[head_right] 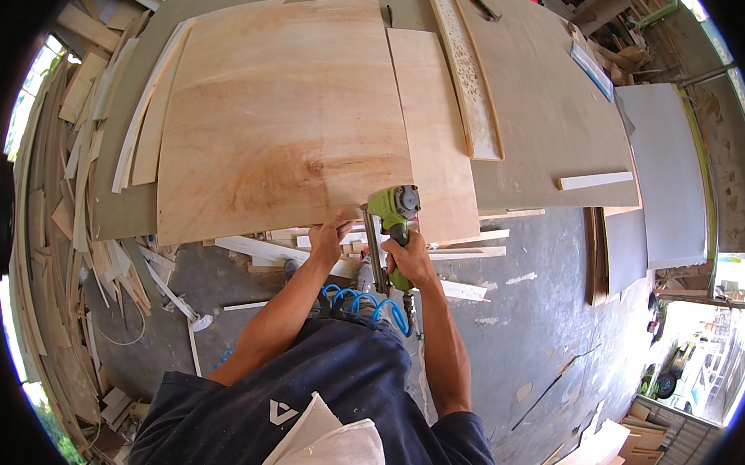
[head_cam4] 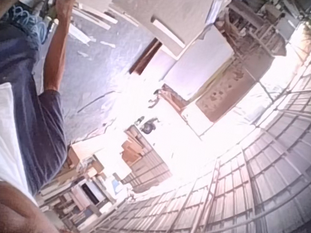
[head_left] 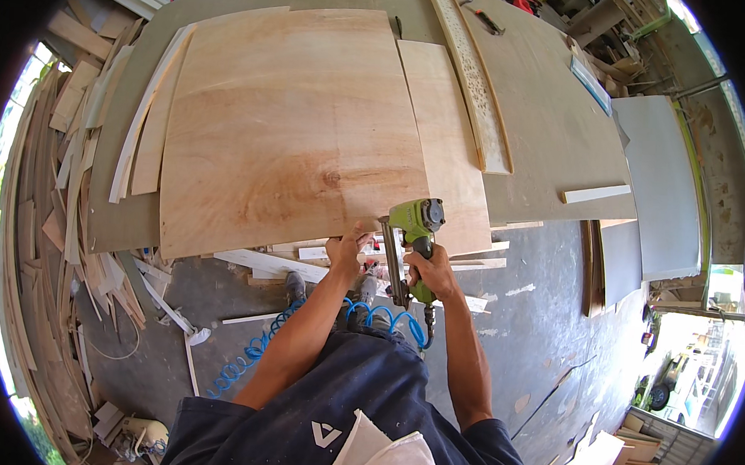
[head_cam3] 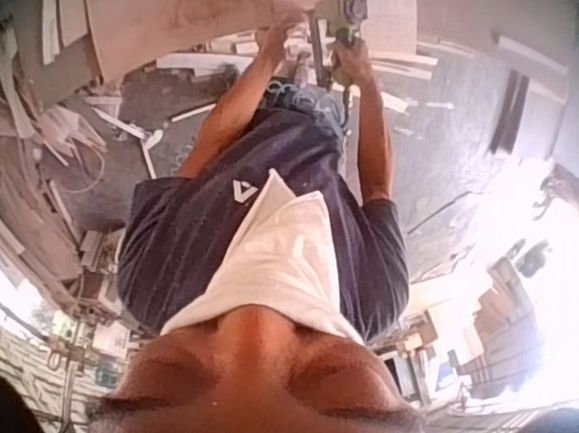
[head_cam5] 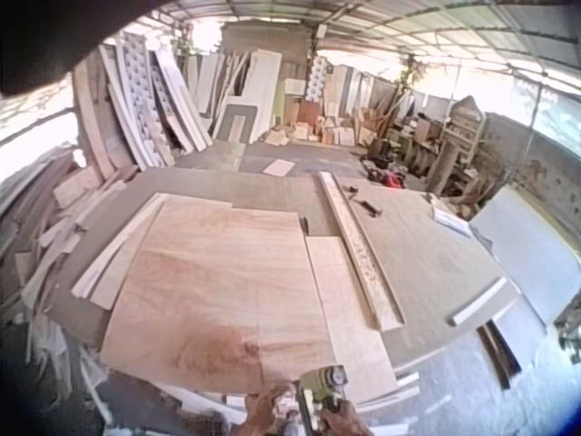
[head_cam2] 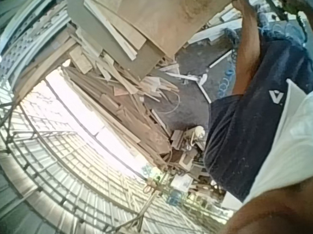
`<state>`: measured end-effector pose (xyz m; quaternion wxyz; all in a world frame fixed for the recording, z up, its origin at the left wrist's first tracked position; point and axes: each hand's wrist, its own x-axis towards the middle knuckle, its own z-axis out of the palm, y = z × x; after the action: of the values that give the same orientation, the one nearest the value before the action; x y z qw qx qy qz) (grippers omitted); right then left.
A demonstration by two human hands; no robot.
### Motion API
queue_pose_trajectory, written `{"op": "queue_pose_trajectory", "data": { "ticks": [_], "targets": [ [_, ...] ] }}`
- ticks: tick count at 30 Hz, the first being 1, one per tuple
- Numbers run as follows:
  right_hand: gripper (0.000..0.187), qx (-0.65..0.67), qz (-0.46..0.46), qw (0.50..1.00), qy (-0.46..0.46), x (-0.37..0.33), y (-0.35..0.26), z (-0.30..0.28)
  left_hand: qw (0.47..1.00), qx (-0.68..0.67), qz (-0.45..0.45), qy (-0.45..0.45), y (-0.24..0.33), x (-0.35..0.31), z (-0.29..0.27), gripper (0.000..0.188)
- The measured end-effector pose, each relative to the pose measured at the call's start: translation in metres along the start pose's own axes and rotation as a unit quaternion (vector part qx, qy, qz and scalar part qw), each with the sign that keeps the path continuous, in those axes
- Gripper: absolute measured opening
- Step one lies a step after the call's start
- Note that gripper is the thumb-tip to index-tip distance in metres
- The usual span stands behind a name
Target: The person aligns plywood sheets on a workbench and uses a pneumatic nail gun to secure them together, then handles a thin strip of wood and checks the alignment of the boards.
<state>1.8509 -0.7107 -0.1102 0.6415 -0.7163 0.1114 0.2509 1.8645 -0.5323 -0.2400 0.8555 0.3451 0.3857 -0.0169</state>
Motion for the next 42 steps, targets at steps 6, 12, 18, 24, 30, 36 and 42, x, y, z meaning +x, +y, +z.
{"op": "queue_pose_trajectory", "data": {
  "ticks": [6,12,18,24,30,36,42],
  "targets": [
    [0.018,-0.014,0.009,1.000,-0.007,-0.001,-0.007,0.002,0.999,-0.024,0.017,-0.025,-0.001,0.002,-0.002,0.029],
    [0.014,-0.026,0.005,0.999,-0.021,0.001,-0.005,-0.003,1.000,-0.010,0.021,-0.011,0.002,-0.005,0.003,0.027],
    [0.014,-0.024,-0.002,0.999,-0.032,-0.001,-0.010,-0.005,0.999,-0.032,0.028,-0.019,-0.007,0.009,-0.009,0.025],
    [0.018,0.082,-0.050,0.993,0.075,0.002,0.004,-0.058,0.998,0.050,0.042,-0.019,0.005,-0.008,-0.005,0.028],
    [0.023,0.194,-0.010,0.951,0.240,0.035,0.004,-0.126,0.998,0.033,0.039,0.048,0.010,-0.020,-0.003,0.033],
    [0.029,0.341,-0.052,0.898,0.275,0.062,0.038,-0.190,0.987,-0.049,0.037,0.148,0.023,0.009,-0.028,0.032],
    [0.033,0.439,-0.114,0.842,0.291,0.090,0.080,-0.217,0.988,-0.048,0.056,0.133,0.033,-0.002,-0.045,0.028]
  ]
}}
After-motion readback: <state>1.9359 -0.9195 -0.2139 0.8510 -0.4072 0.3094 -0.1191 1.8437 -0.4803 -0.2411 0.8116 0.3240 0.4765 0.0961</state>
